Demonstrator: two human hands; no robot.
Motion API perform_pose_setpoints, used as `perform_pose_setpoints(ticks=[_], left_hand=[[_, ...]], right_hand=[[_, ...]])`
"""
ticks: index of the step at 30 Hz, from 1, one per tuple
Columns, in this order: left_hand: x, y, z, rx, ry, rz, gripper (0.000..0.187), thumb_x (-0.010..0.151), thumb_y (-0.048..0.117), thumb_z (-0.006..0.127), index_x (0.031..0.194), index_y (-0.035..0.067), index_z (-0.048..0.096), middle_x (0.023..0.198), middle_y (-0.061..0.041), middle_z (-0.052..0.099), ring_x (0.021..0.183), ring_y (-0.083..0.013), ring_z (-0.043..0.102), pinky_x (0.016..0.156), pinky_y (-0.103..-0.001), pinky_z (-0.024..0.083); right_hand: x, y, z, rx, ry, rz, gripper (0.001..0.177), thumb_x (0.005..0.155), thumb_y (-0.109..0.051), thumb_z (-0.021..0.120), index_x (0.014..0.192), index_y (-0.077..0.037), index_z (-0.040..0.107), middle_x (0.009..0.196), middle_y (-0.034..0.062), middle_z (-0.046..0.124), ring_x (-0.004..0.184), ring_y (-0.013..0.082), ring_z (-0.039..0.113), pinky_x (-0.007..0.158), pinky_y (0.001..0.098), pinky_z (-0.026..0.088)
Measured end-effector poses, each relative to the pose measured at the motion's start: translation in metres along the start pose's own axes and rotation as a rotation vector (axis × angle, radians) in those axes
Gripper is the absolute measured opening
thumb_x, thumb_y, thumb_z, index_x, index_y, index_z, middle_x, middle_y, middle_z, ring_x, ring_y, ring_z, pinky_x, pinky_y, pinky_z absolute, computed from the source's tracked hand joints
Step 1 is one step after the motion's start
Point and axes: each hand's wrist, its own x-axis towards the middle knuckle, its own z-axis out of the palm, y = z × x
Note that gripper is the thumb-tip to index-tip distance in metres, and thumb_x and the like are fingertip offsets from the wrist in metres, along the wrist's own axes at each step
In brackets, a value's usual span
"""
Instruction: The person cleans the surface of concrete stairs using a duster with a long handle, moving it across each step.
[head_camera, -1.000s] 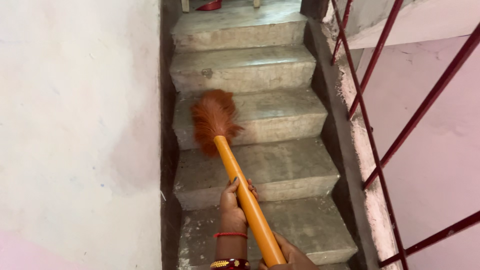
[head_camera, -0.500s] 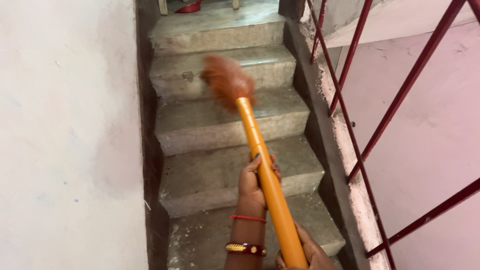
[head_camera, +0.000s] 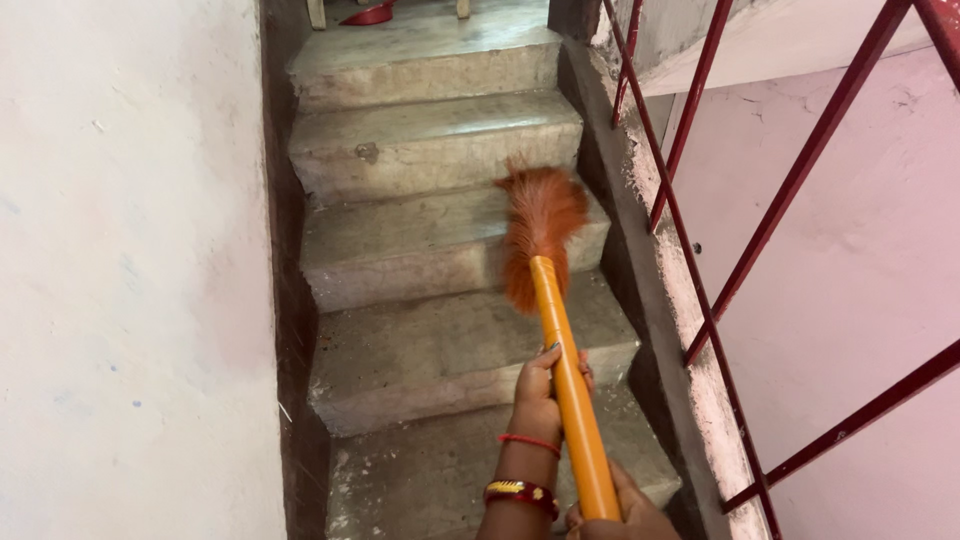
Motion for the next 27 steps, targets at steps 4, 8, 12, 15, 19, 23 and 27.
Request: perform_pose_setpoints(ticks=[4,8,12,15,19,23,27], left_hand=[[-0.009,0.024,-0.014,-0.024,-0.051,0.050,0.027,0.099,0.017,0.059,0.123,0.010,0.049,0.091,-0.014,0.064,0.069,-0.0228,0.063,0.060,-0.036,0.057],[-0.025,0.047,-0.033,-0.079,0.001,0.134,0.023,0.097,0.017,0.060,0.119,0.009,0.055,0.088,-0.015,0.065,0.068,-0.0237,0.063,0.058,-0.036,0.057],[-0.051,0.075,-0.045,-0.117,0.095,0.238,0.023,0.096,0.018,0.059,0.117,0.010,0.054,0.085,-0.014,0.064,0.068,-0.0252,0.062,0.058,-0.037,0.055],[-0.075,0.092,-0.049,-0.102,0.187,0.323,0.019,0.094,0.019,0.059,0.111,0.010,0.058,0.085,-0.012,0.065,0.069,-0.0230,0.062,0.060,-0.036,0.055],[-0.093,0.108,-0.047,-0.173,0.247,0.319,0.029,0.097,0.024,0.063,0.103,-0.004,0.063,0.086,-0.013,0.067,0.070,-0.0222,0.063,0.063,-0.034,0.057],[-0.095,0.109,-0.037,-0.119,0.192,0.307,0.032,0.096,0.030,0.063,0.096,-0.002,0.064,0.077,-0.010,0.061,0.067,-0.0212,0.059,0.062,-0.032,0.055],[-0.096,0.099,-0.013,-0.060,0.036,0.288,0.033,0.096,0.031,0.063,0.096,-0.002,0.064,0.073,-0.011,0.060,0.065,-0.0225,0.058,0.061,-0.033,0.055]], right_hand=[[0.008,0.009,0.004,0.006,-0.142,0.017,0.099,0.068,0.007,0.064,0.157,-0.020,0.031,0.078,0.0144,0.063,0.068,0.0222,0.066,0.066,0.0317,0.053],[0.017,0.018,0.017,-0.044,-0.301,-0.029,0.103,0.067,0.007,0.067,0.160,-0.021,0.029,0.079,0.0125,0.065,0.069,0.0201,0.066,0.067,0.0299,0.053],[0.010,0.008,0.038,-0.252,-0.363,-0.010,0.097,0.069,0.007,0.066,0.157,-0.014,0.033,0.085,0.0101,0.069,0.075,0.0163,0.069,0.073,0.0251,0.054],[-0.004,0.001,0.056,-0.279,-0.374,0.035,0.093,0.071,0.005,0.064,0.158,-0.011,0.034,0.086,0.0091,0.069,0.076,0.0149,0.069,0.073,0.0235,0.054],[-0.016,-0.013,0.068,-0.260,-0.510,0.046,0.097,0.067,0.005,0.061,0.158,-0.013,0.032,0.081,0.0066,0.063,0.069,0.0129,0.063,0.065,0.0236,0.049],[-0.025,-0.023,0.060,-0.270,-0.508,0.058,0.097,0.069,0.006,0.063,0.158,-0.014,0.030,0.080,0.0045,0.060,0.068,0.0118,0.060,0.064,0.0231,0.048],[-0.031,-0.023,0.046,-0.260,-0.459,-0.006,0.099,0.068,0.007,0.063,0.160,-0.013,0.029,0.079,0.0063,0.061,0.067,0.0140,0.061,0.064,0.0241,0.048]])
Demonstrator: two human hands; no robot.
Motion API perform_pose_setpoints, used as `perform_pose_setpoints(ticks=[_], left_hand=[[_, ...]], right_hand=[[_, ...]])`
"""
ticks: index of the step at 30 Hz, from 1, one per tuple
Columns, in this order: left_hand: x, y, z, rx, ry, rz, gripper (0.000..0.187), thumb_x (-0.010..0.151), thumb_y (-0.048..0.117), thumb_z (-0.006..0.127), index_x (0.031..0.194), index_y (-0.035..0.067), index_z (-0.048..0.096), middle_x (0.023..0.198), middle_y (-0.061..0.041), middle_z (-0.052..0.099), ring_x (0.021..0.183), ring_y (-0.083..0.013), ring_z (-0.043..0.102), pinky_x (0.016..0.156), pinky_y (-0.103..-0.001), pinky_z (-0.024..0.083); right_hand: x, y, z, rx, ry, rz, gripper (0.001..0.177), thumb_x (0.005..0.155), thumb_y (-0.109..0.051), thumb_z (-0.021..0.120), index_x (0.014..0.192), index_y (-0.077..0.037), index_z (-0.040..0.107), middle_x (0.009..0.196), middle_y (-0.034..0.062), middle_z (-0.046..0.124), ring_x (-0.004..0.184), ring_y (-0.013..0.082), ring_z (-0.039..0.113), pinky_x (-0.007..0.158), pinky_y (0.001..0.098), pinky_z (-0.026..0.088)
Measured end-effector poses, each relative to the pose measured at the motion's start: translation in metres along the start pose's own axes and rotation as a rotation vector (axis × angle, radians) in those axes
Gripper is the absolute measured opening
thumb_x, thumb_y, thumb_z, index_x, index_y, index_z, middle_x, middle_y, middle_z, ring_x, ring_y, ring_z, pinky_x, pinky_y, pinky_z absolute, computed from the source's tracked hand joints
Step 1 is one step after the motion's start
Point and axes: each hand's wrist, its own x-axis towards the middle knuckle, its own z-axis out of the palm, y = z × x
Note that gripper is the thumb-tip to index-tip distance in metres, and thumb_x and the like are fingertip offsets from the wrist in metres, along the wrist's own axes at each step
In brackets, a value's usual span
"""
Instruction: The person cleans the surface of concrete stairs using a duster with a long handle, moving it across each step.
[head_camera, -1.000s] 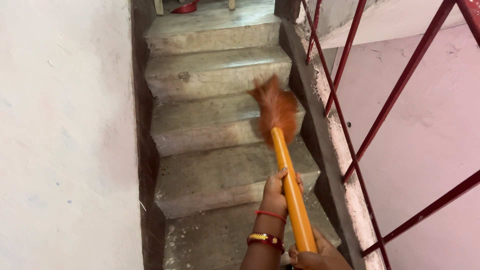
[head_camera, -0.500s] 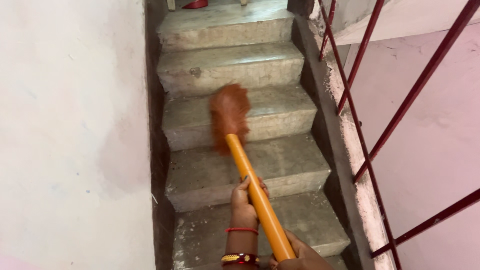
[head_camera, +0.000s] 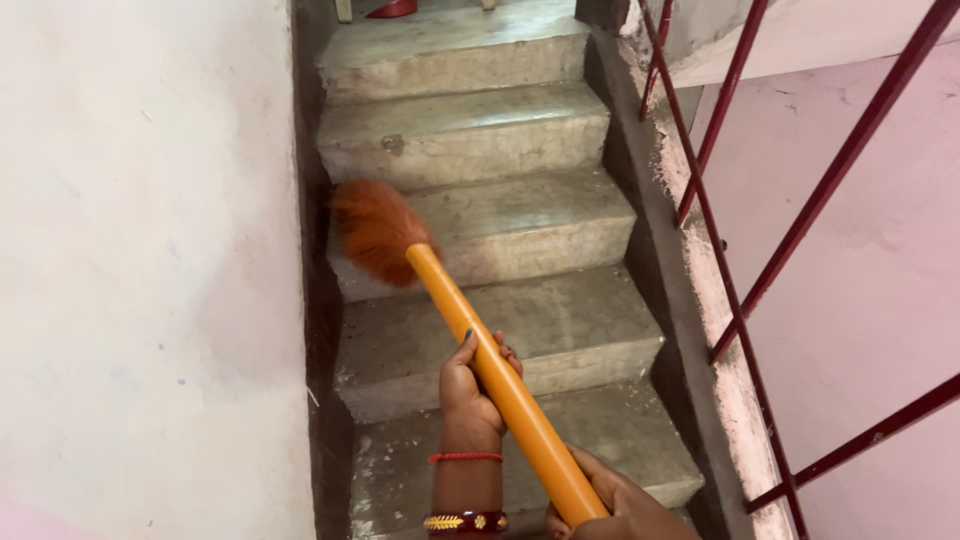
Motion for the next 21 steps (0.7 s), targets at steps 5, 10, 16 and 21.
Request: perform_pose_setpoints(ticks=[5,10,16,21], left_hand=[[-0.004,-0.027,0.038,0.007,-0.063,-0.056,0.033,0.096,0.030,0.063,0.101,-0.003,0.065,0.076,-0.010,0.062,0.067,-0.0213,0.060,0.062,-0.032,0.056],[0.017,-0.073,0.063,-0.012,-0.126,-0.176,0.030,0.096,0.028,0.062,0.109,0.001,0.060,0.090,-0.009,0.070,0.070,-0.0193,0.061,0.062,-0.032,0.056],[0.063,-0.137,0.060,0.152,-0.199,-0.259,0.026,0.098,0.026,0.060,0.109,0.002,0.056,0.093,-0.010,0.067,0.072,-0.0212,0.064,0.065,-0.036,0.057],[0.093,-0.175,0.023,0.175,-0.055,-0.353,0.030,0.093,0.025,0.056,0.107,-0.002,0.057,0.084,-0.018,0.063,0.069,-0.0305,0.063,0.063,-0.044,0.056]], right_hand=[[-0.002,0.015,-0.032,0.048,-0.030,-0.116,0.116,0.064,0.003,0.074,0.165,-0.022,0.023,0.079,0.0085,0.062,0.070,0.0158,0.063,0.068,0.0272,0.049],[-0.002,0.045,-0.072,0.103,0.008,-0.281,0.124,0.063,-0.002,0.085,0.166,-0.027,0.020,0.077,0.0123,0.061,0.068,0.0175,0.062,0.069,0.0286,0.050],[-0.011,0.046,-0.113,0.183,0.117,-0.288,0.121,0.062,0.006,0.078,0.164,-0.025,0.021,0.077,0.0129,0.062,0.066,0.0175,0.062,0.068,0.0285,0.050],[0.000,0.069,-0.144,0.357,0.278,-0.067,0.104,0.069,0.004,0.077,0.158,-0.020,0.029,0.082,0.0183,0.068,0.069,0.0226,0.068,0.070,0.0335,0.054]])
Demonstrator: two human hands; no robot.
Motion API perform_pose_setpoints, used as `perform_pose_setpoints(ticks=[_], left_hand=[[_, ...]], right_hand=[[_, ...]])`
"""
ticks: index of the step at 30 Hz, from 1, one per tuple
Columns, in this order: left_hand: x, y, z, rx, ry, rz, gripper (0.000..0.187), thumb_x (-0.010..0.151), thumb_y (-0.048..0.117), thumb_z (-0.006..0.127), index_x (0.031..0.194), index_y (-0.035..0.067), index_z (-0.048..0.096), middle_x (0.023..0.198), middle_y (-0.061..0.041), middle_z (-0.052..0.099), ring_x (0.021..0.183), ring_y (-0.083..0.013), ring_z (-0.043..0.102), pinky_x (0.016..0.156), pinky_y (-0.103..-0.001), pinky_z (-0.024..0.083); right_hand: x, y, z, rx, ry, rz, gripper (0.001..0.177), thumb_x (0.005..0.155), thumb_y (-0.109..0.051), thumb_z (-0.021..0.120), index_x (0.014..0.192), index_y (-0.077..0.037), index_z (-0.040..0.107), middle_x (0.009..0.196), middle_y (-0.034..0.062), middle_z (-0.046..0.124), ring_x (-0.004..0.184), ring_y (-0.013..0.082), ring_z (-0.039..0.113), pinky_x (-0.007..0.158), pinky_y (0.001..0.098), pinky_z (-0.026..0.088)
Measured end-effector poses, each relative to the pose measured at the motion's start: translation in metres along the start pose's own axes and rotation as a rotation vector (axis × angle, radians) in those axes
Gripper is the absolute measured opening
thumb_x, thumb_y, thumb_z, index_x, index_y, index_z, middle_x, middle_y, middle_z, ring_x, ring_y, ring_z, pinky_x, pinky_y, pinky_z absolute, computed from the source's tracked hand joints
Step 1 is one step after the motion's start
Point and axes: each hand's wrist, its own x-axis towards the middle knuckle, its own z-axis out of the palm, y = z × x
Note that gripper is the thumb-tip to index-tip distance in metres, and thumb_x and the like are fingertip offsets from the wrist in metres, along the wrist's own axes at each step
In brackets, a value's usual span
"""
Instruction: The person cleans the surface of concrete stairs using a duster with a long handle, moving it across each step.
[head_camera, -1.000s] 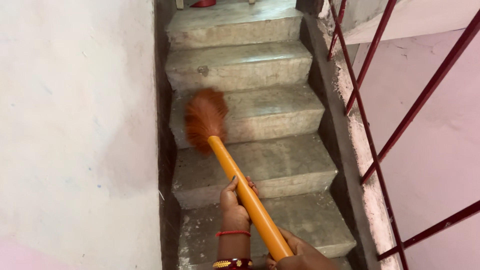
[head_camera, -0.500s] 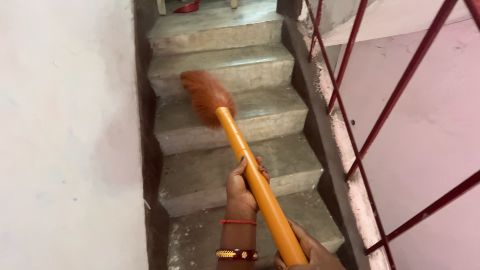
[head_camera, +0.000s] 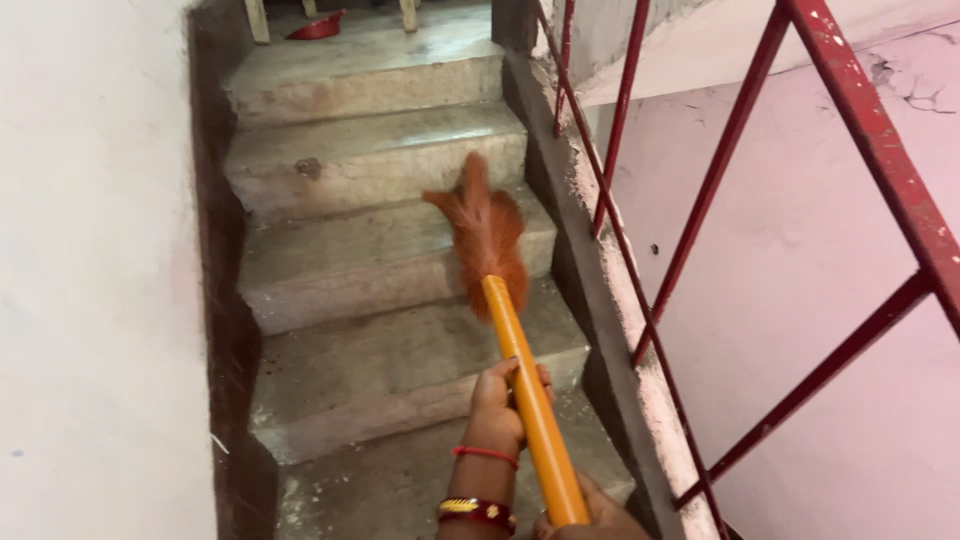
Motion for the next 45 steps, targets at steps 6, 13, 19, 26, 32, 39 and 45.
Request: perform_pose_setpoints(ticks=[6,13,19,26,32,39,45], left_hand=[[-0.018,0.011,-0.017,-0.122,0.061,0.060,0.036,0.096,0.024,0.058,0.109,-0.009,0.062,0.087,-0.017,0.066,0.072,-0.0284,0.065,0.066,-0.041,0.057],[-0.085,0.046,-0.018,-0.216,0.278,0.175,0.033,0.097,0.024,0.057,0.110,-0.006,0.064,0.091,-0.016,0.069,0.075,-0.0260,0.065,0.067,-0.039,0.057],[-0.128,0.084,-0.028,-0.315,0.376,0.290,0.030,0.098,0.026,0.055,0.106,-0.002,0.061,0.089,-0.014,0.068,0.076,-0.0268,0.064,0.066,-0.039,0.054],[-0.145,0.104,-0.021,-0.151,0.301,0.393,0.018,0.093,0.017,0.063,0.101,0.002,0.059,0.082,-0.009,0.063,0.070,-0.0217,0.060,0.063,-0.035,0.054],[-0.122,0.101,-0.001,-0.051,0.089,0.365,0.016,0.090,0.009,0.067,0.100,-0.003,0.062,0.081,-0.010,0.065,0.070,-0.0207,0.063,0.064,-0.032,0.058],[-0.061,0.078,0.011,0.084,-0.036,0.221,0.013,0.092,0.007,0.065,0.101,-0.003,0.062,0.082,-0.011,0.066,0.071,-0.0208,0.066,0.066,-0.031,0.059],[-0.023,0.050,-0.016,0.015,0.113,0.084,0.013,0.092,0.005,0.064,0.101,-0.002,0.058,0.080,-0.012,0.063,0.067,-0.0225,0.061,0.063,-0.035,0.057]], right_hand=[[0.061,0.045,-0.043,-0.168,-0.253,-0.180,0.107,0.072,-0.010,0.085,0.161,-0.019,0.025,0.094,0.0163,0.072,0.082,0.0220,0.072,0.080,0.0322,0.056],[0.104,0.071,-0.037,-0.152,-0.457,-0.121,0.110,0.074,-0.017,0.087,0.162,-0.017,0.021,0.114,0.0111,0.069,0.100,0.0196,0.069,0.091,0.0305,0.053],[0.088,0.040,0.011,-0.298,-0.585,-0.006,0.112,0.078,-0.023,0.089,0.164,-0.016,0.018,0.117,0.0118,0.066,0.104,0.0200,0.065,0.094,0.0308,0.051],[0.061,0.008,0.034,-0.430,-0.618,-0.024,0.111,0.077,-0.028,0.087,0.164,-0.011,0.020,0.118,0.0106,0.067,0.108,0.0174,0.067,0.096,0.0277,0.051],[0.034,0.006,0.047,-0.276,-0.486,-0.093,0.115,0.072,-0.019,0.087,0.164,-0.017,0.018,0.101,0.0116,0.068,0.088,0.0175,0.068,0.081,0.0286,0.053],[-0.006,-0.031,0.083,-0.238,-0.315,-0.148,0.109,0.066,0.007,0.070,0.161,-0.021,0.023,0.080,0.0086,0.062,0.069,0.0155,0.063,0.067,0.0271,0.050],[-0.032,-0.050,0.097,-0.060,0.032,0.127,0.096,0.071,0.007,0.068,0.158,-0.013,0.032,0.080,0.0118,0.063,0.065,0.0193,0.061,0.060,0.0292,0.048]])
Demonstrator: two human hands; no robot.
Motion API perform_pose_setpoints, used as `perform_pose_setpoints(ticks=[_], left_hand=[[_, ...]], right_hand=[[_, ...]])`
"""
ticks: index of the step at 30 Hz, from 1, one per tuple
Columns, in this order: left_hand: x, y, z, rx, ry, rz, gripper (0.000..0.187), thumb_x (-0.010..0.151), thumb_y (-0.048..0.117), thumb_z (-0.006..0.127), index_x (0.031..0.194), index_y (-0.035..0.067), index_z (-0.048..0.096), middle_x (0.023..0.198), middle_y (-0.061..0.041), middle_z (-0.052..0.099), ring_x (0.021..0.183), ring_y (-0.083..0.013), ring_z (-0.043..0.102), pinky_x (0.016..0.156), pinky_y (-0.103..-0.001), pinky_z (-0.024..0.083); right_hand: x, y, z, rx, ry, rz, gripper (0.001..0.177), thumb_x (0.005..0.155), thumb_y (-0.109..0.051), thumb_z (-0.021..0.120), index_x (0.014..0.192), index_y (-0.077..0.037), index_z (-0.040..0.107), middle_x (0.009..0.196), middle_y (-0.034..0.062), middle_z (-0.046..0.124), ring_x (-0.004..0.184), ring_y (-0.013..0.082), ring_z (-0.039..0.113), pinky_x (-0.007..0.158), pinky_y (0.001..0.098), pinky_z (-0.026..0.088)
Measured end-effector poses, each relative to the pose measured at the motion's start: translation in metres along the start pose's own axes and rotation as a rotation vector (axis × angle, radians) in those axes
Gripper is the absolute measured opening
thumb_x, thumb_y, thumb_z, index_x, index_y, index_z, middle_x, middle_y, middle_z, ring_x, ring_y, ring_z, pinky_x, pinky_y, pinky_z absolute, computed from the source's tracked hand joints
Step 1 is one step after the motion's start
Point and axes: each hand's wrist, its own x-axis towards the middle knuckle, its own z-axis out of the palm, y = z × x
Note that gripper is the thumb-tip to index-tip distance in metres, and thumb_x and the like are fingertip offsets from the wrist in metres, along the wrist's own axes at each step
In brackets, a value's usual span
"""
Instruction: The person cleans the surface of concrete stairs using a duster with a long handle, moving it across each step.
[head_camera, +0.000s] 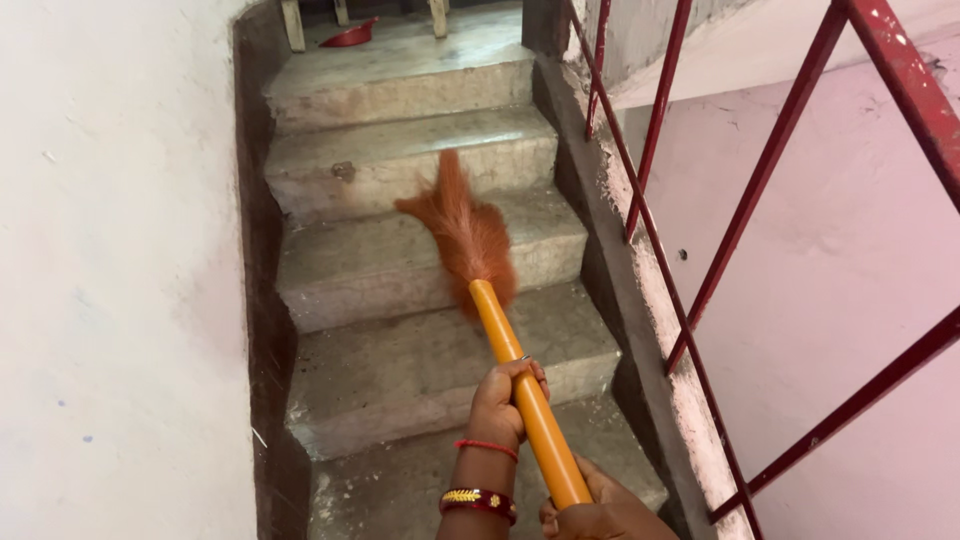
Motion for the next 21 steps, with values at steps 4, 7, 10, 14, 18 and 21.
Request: perform_pose_setpoints(ticks=[4,7,10,14,18,21], left_hand=[[-0.001,0.003,-0.017,0.023,-0.049,0.048,0.016,0.089,0.007,0.062,0.103,0.000,0.059,0.079,-0.010,0.064,0.065,-0.0223,0.061,0.060,-0.035,0.056],[-0.010,0.020,-0.020,-0.026,-0.043,0.047,0.018,0.090,0.008,0.065,0.104,-0.002,0.059,0.080,-0.010,0.064,0.067,-0.0226,0.062,0.061,-0.034,0.057],[-0.024,0.030,-0.038,-0.058,-0.009,0.081,0.015,0.090,0.006,0.063,0.103,0.001,0.059,0.083,-0.010,0.066,0.070,-0.0219,0.062,0.063,-0.035,0.057],[-0.047,0.060,-0.086,-0.067,-0.141,0.138,0.022,0.089,0.015,0.068,0.102,-0.001,0.060,0.082,-0.012,0.063,0.068,-0.0254,0.063,0.061,-0.038,0.059],[-0.071,0.075,-0.093,-0.185,0.118,0.136,0.023,0.090,0.011,0.068,0.107,-0.004,0.061,0.091,-0.012,0.068,0.073,-0.0217,0.064,0.065,-0.034,0.058],[-0.075,0.086,-0.088,-0.151,0.119,0.193,0.021,0.089,0.010,0.066,0.107,-0.001,0.062,0.093,-0.011,0.069,0.074,-0.0208,0.064,0.066,-0.034,0.058]], right_hand=[[-0.011,0.008,0.010,-0.163,-0.036,-0.018,0.096,0.071,0.004,0.067,0.158,-0.019,0.033,0.080,0.0097,0.063,0.068,0.0164,0.064,0.063,0.0247,0.053],[-0.012,0.009,0.022,-0.144,-0.208,-0.110,0.103,0.064,0.006,0.070,0.158,-0.020,0.033,0.077,0.0079,0.059,0.064,0.0149,0.060,0.058,0.0250,0.048],[0.004,0.037,0.020,-0.129,-0.232,-0.122,0.108,0.062,0.006,0.068,0.160,-0.024,0.034,0.076,0.0092,0.058,0.063,0.0157,0.060,0.059,0.0253,0.050],[0.099,0.103,0.011,-0.490,-0.181,-0.307,0.107,0.070,-0.012,0.088,0.159,-0.019,0.029,0.120,0.0076,0.072,0.108,0.0185,0.071,0.094,0.0289,0.055],[0.168,0.145,-0.009,-0.270,-0.449,-0.332,0.110,0.078,-0.026,0.088,0.162,-0.012,0.019,0.152,0.0075,0.051,0.139,0.0158,0.051,0.116,0.0286,0.036],[0.184,0.146,-0.016,-0.345,-0.423,-0.329,0.109,0.079,-0.029,0.088,0.161,-0.010,0.019,0.151,0.0091,0.052,0.139,0.0166,0.051,0.116,0.0285,0.035]])
